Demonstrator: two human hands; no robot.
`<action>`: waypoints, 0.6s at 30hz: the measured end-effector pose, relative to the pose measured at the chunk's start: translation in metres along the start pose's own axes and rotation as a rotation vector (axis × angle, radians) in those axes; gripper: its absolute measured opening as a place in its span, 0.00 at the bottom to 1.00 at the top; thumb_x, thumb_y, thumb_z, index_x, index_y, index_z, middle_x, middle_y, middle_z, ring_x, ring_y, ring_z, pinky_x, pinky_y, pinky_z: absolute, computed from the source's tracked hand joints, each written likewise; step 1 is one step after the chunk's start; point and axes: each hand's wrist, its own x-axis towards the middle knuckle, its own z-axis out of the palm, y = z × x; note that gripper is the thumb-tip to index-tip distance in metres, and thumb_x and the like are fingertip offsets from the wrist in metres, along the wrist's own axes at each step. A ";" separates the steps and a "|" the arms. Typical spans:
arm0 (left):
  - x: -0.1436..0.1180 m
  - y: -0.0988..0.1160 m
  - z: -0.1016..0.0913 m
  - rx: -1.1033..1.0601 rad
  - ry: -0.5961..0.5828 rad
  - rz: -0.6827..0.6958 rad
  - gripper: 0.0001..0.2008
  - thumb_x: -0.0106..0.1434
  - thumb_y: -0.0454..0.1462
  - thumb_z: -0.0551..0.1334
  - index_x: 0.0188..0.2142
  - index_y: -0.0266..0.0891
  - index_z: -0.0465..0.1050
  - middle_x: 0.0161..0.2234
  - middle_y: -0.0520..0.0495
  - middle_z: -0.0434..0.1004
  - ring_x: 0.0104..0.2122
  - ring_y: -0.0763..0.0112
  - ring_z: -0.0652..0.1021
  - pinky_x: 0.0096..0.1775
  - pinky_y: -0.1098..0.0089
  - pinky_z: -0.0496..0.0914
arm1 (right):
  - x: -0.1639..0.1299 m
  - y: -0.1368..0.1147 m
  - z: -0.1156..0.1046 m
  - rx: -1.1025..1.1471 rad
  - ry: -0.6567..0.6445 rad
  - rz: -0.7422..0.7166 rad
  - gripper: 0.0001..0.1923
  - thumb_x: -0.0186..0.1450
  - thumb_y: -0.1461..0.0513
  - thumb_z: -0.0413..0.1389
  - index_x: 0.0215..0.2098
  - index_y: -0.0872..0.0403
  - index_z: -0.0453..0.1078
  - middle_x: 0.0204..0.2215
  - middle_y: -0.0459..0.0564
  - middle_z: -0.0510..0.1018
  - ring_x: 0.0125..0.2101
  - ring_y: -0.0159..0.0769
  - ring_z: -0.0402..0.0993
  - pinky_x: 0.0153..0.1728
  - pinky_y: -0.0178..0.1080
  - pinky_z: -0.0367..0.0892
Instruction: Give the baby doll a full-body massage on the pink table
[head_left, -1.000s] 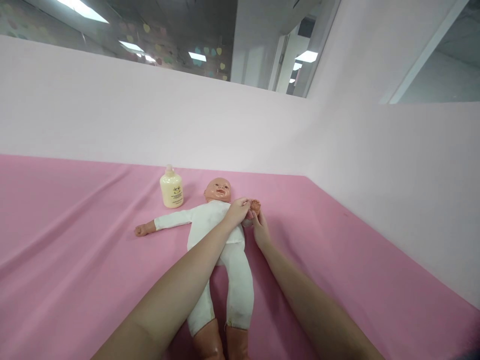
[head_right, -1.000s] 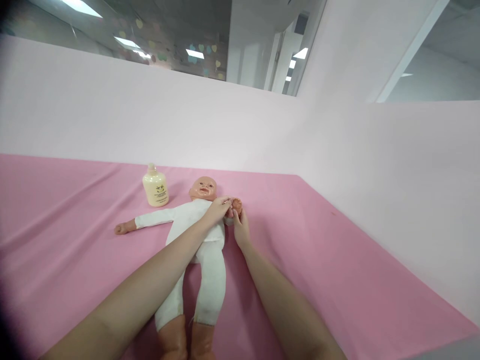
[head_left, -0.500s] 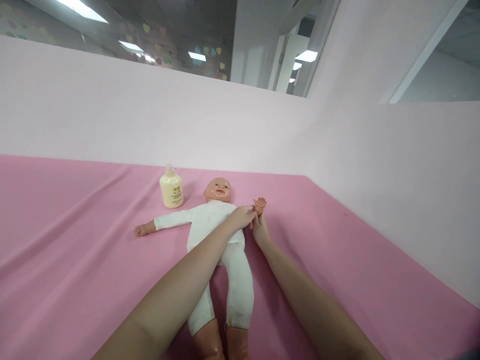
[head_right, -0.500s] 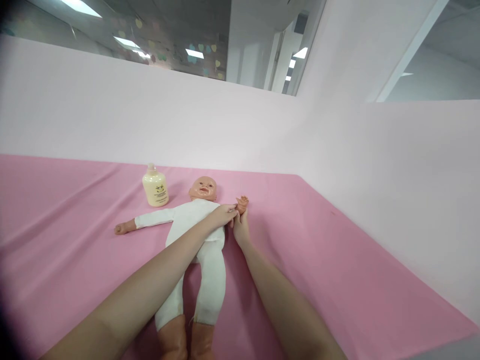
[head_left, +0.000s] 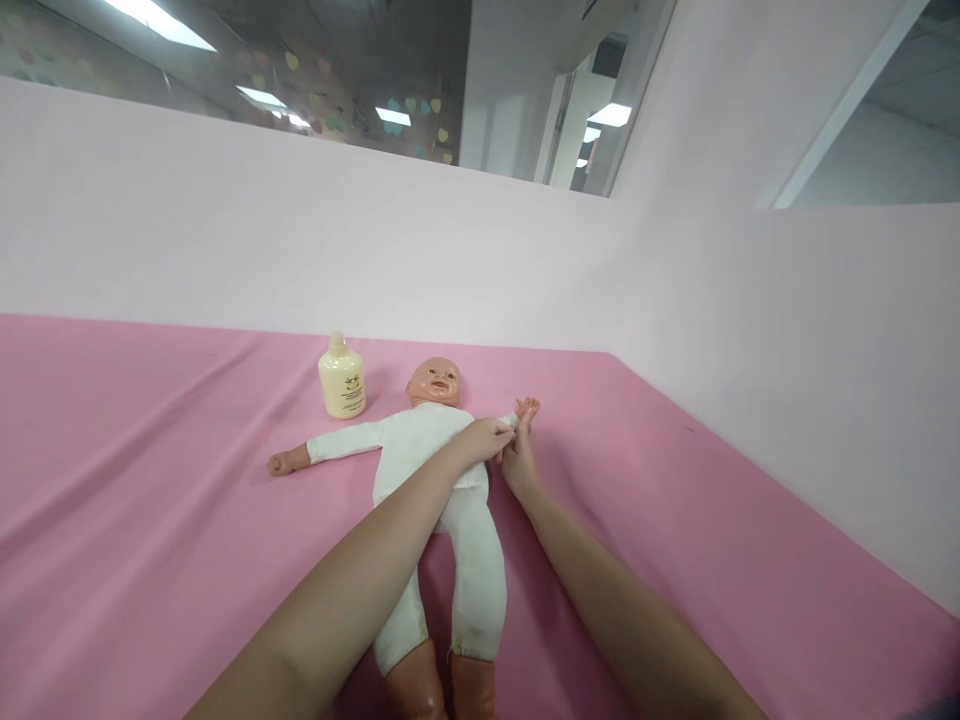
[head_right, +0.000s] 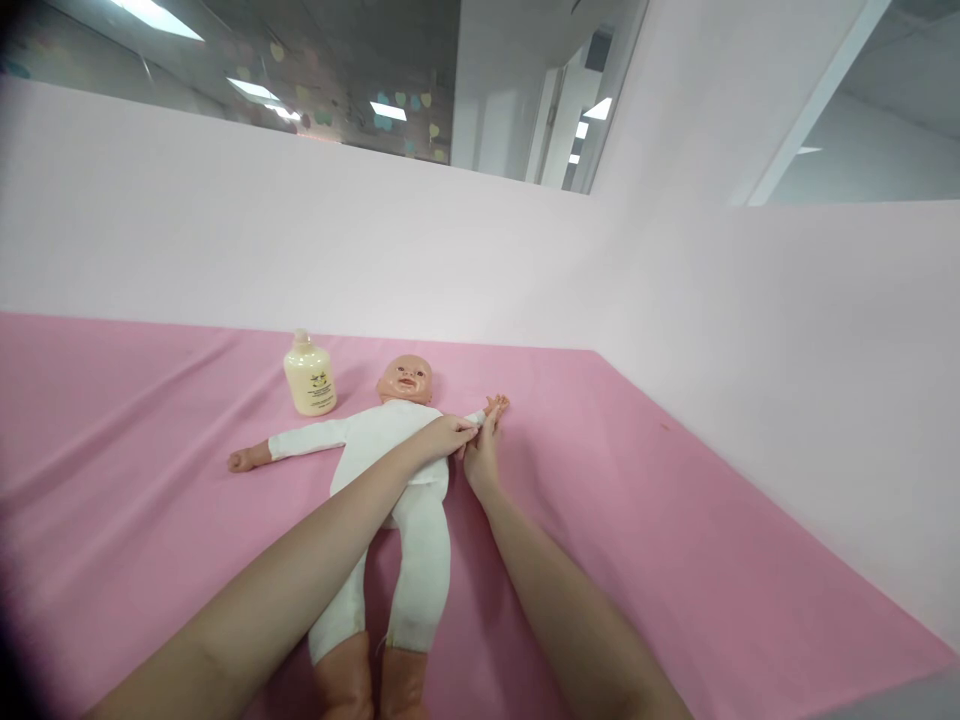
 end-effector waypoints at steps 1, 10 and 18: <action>-0.001 0.002 0.000 0.017 -0.002 -0.008 0.16 0.64 0.39 0.56 0.22 0.39 0.74 0.15 0.53 0.72 0.18 0.71 0.71 0.25 0.73 0.62 | 0.000 0.000 0.000 -0.025 0.015 -0.006 0.44 0.65 0.58 0.52 0.73 0.49 0.34 0.71 0.57 0.47 0.72 0.40 0.32 0.68 0.56 0.39; -0.001 0.004 0.003 0.105 0.019 -0.019 0.19 0.65 0.37 0.55 0.17 0.41 0.67 0.14 0.54 0.68 0.18 0.70 0.70 0.25 0.71 0.61 | -0.002 0.012 -0.002 -0.105 0.069 0.150 0.38 0.54 0.65 0.55 0.64 0.55 0.59 0.68 0.62 0.52 0.71 0.56 0.35 0.67 0.60 0.45; 0.005 0.004 -0.003 0.273 0.212 -0.050 0.16 0.66 0.36 0.51 0.27 0.38 0.74 0.28 0.48 0.78 0.29 0.69 0.75 0.31 0.71 0.64 | -0.004 -0.016 0.001 0.005 -0.146 0.108 0.19 0.56 0.67 0.49 0.45 0.52 0.70 0.39 0.51 0.79 0.41 0.43 0.75 0.46 0.47 0.72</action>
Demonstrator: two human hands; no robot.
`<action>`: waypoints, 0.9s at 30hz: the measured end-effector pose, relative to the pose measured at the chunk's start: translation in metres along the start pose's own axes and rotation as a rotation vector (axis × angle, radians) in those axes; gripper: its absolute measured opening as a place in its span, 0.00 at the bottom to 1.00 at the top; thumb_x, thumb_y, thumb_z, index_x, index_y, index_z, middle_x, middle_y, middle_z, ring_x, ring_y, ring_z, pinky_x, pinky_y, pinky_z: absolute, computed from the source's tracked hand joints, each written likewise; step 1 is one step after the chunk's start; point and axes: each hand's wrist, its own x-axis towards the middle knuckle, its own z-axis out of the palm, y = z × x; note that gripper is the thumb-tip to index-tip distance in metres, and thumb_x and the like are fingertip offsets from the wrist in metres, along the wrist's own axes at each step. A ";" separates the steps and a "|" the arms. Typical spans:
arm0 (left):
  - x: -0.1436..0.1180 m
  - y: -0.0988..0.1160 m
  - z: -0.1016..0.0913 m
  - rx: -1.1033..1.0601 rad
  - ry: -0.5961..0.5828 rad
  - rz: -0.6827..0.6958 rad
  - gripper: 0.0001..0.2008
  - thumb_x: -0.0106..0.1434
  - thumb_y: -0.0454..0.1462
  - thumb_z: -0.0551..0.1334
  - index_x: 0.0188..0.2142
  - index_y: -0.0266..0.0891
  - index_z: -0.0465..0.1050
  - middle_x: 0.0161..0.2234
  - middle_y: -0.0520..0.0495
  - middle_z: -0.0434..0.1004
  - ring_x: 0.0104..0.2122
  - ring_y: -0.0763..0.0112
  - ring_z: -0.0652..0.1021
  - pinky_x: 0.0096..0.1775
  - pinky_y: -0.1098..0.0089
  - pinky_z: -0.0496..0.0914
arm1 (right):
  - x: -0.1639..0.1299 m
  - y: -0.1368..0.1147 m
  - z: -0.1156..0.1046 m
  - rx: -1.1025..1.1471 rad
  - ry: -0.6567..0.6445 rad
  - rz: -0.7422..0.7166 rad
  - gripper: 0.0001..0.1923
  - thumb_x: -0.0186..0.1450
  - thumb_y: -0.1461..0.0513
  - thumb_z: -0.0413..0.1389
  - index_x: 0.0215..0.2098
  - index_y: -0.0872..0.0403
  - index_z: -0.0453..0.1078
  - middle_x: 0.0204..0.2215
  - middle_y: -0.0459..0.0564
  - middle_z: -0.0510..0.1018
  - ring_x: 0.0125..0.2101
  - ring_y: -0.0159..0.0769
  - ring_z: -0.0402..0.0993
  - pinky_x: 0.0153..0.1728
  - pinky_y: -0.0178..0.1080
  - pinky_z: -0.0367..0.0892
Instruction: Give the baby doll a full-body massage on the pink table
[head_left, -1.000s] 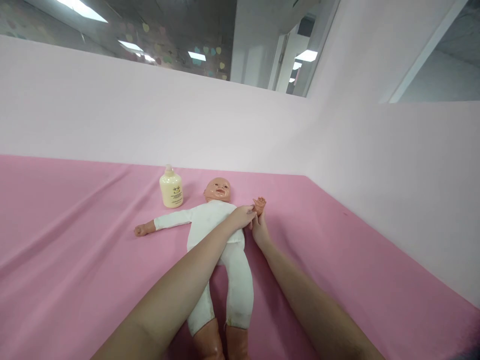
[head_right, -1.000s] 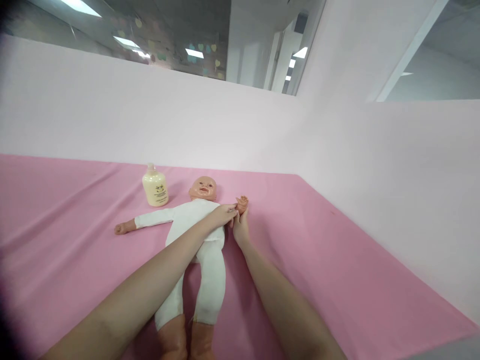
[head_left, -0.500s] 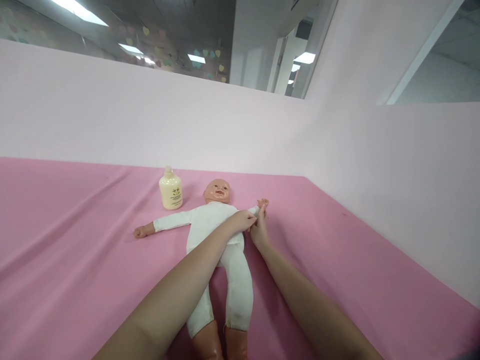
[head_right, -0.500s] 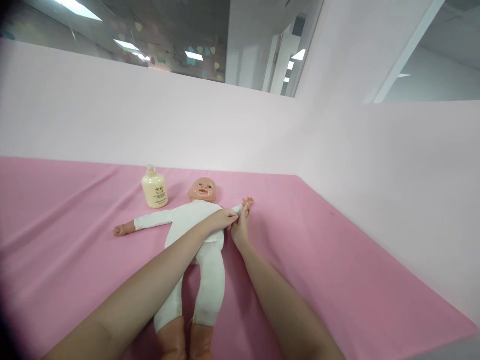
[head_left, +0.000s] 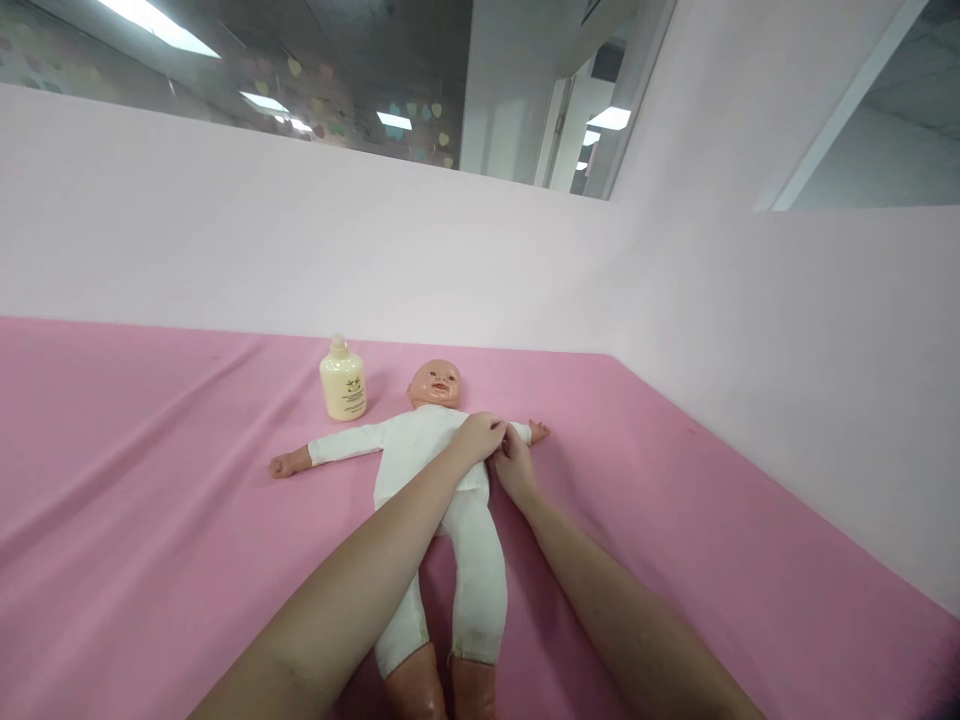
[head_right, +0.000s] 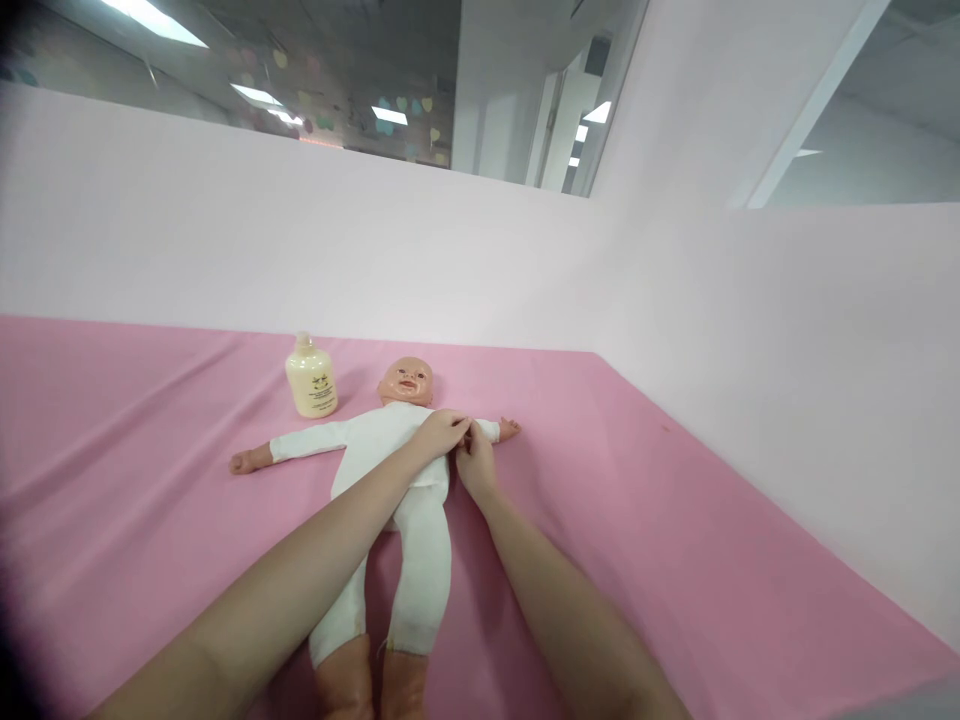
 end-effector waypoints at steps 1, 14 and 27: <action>0.000 0.000 -0.001 0.032 0.027 -0.013 0.16 0.67 0.35 0.51 0.29 0.38 0.75 0.30 0.47 0.79 0.30 0.68 0.75 0.32 0.71 0.64 | 0.000 -0.002 0.001 0.006 -0.019 0.003 0.18 0.56 0.67 0.49 0.44 0.53 0.69 0.38 0.50 0.79 0.40 0.42 0.75 0.44 0.46 0.72; -0.015 0.006 0.000 0.415 0.116 -0.107 0.15 0.67 0.38 0.54 0.43 0.36 0.79 0.45 0.37 0.79 0.50 0.54 0.74 0.52 0.58 0.62 | 0.000 -0.004 0.004 -0.046 -0.050 0.011 0.24 0.57 0.67 0.51 0.52 0.54 0.71 0.54 0.56 0.77 0.60 0.45 0.67 0.62 0.49 0.59; -0.030 0.005 -0.008 0.442 0.041 -0.080 0.15 0.66 0.42 0.55 0.45 0.40 0.76 0.51 0.40 0.77 0.56 0.54 0.70 0.59 0.53 0.58 | 0.003 0.026 0.004 -0.122 0.010 0.095 0.32 0.57 0.63 0.52 0.61 0.56 0.67 0.67 0.57 0.61 0.68 0.47 0.53 0.67 0.52 0.52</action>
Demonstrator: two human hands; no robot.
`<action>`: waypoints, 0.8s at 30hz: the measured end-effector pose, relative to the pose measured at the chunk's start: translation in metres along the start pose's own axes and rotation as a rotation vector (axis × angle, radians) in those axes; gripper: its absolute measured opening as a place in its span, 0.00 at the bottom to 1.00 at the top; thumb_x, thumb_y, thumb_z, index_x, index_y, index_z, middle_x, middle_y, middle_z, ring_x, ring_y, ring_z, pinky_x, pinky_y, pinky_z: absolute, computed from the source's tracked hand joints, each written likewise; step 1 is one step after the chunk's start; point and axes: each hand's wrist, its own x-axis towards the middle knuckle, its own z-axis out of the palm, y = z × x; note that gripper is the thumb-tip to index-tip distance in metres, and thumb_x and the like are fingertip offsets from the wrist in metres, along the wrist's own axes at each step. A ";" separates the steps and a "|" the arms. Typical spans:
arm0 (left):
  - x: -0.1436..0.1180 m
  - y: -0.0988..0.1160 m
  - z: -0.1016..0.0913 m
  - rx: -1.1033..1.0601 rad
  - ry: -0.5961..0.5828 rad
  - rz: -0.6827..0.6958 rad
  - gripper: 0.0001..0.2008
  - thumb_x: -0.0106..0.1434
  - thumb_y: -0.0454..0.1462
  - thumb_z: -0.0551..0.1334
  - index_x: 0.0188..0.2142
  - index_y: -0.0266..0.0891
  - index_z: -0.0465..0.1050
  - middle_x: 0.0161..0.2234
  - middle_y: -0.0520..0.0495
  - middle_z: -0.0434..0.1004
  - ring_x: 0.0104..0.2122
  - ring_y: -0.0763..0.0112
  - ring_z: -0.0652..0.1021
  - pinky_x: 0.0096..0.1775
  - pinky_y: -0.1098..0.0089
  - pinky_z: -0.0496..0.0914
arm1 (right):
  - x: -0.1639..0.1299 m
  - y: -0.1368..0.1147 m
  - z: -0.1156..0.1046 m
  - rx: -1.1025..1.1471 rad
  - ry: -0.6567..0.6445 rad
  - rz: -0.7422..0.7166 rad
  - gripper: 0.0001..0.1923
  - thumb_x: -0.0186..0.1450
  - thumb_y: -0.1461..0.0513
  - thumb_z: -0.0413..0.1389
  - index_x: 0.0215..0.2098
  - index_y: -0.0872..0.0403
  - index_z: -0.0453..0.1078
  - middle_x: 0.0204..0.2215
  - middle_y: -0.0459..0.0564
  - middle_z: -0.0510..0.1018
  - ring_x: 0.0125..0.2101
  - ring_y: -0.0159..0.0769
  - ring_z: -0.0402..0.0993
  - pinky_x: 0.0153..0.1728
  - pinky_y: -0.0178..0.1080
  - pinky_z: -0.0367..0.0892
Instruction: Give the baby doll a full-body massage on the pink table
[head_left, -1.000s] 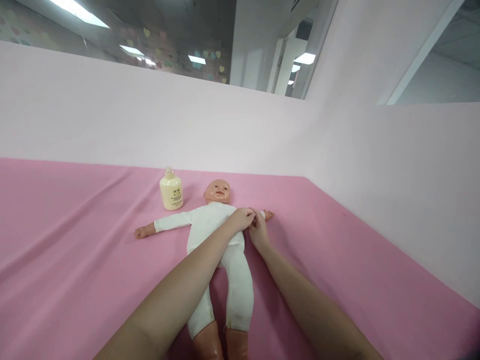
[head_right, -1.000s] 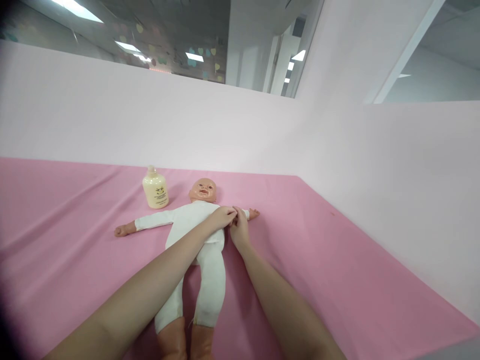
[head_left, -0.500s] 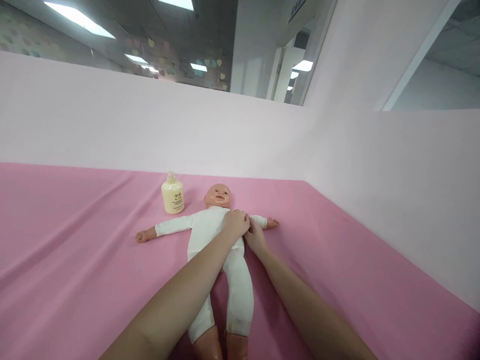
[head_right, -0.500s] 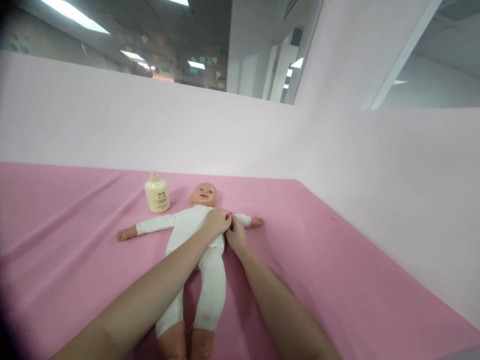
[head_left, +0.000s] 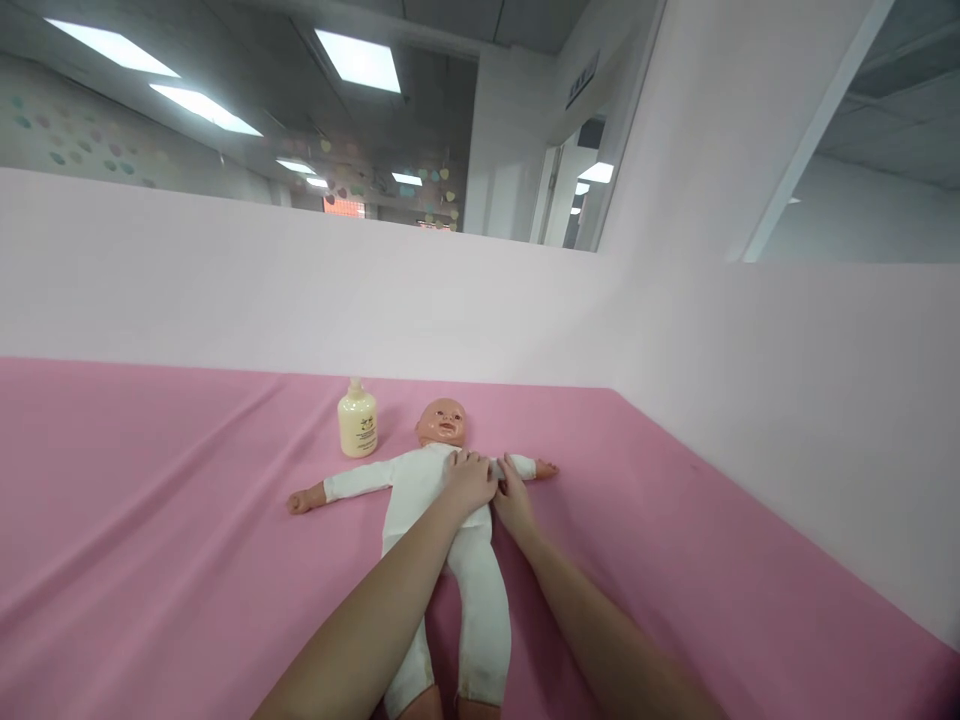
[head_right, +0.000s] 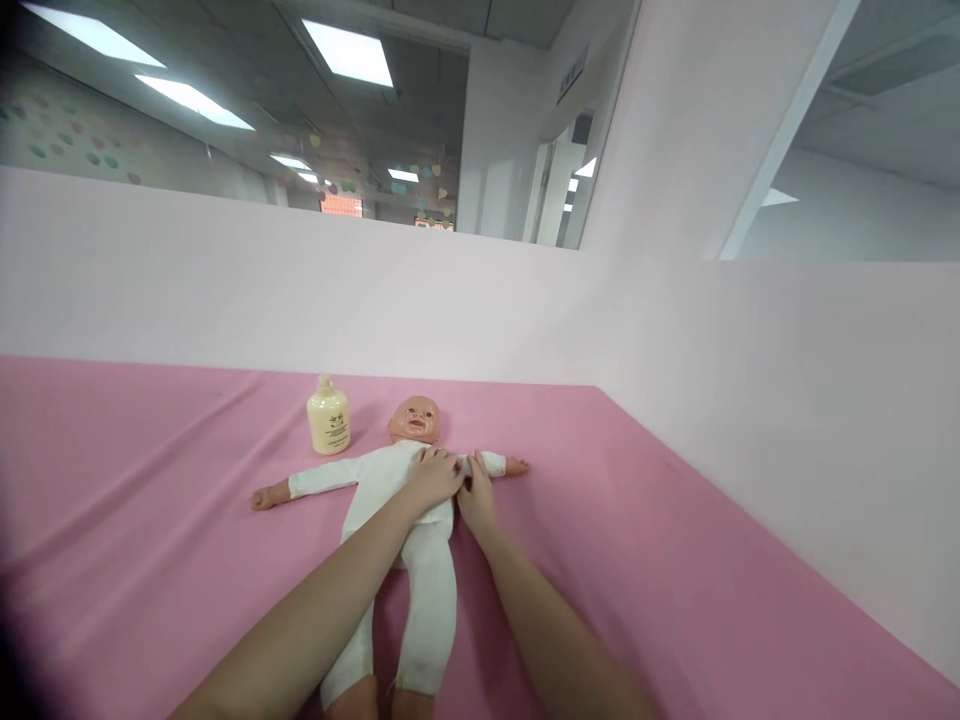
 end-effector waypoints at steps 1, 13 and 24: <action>-0.003 -0.002 -0.001 -0.007 -0.012 0.024 0.15 0.66 0.43 0.56 0.45 0.42 0.76 0.51 0.42 0.77 0.56 0.55 0.70 0.60 0.54 0.57 | 0.000 0.000 -0.001 -0.018 0.004 0.004 0.32 0.57 0.63 0.51 0.61 0.56 0.66 0.66 0.57 0.63 0.69 0.47 0.53 0.68 0.52 0.51; -0.075 -0.042 -0.003 -0.282 0.220 -0.027 0.12 0.65 0.37 0.56 0.46 0.43 0.73 0.60 0.45 0.70 0.65 0.52 0.62 0.66 0.45 0.50 | -0.004 -0.016 -0.009 -0.112 0.041 0.077 0.38 0.57 0.65 0.49 0.67 0.63 0.57 0.69 0.59 0.56 0.70 0.46 0.48 0.69 0.46 0.47; -0.124 -0.134 0.010 -1.229 0.305 -0.300 0.19 0.62 0.43 0.64 0.52 0.42 0.71 0.56 0.39 0.73 0.60 0.54 0.70 0.64 0.51 0.58 | -0.001 -0.013 -0.021 -0.086 0.068 0.028 0.23 0.56 0.62 0.50 0.48 0.54 0.75 0.61 0.56 0.71 0.63 0.49 0.64 0.65 0.53 0.57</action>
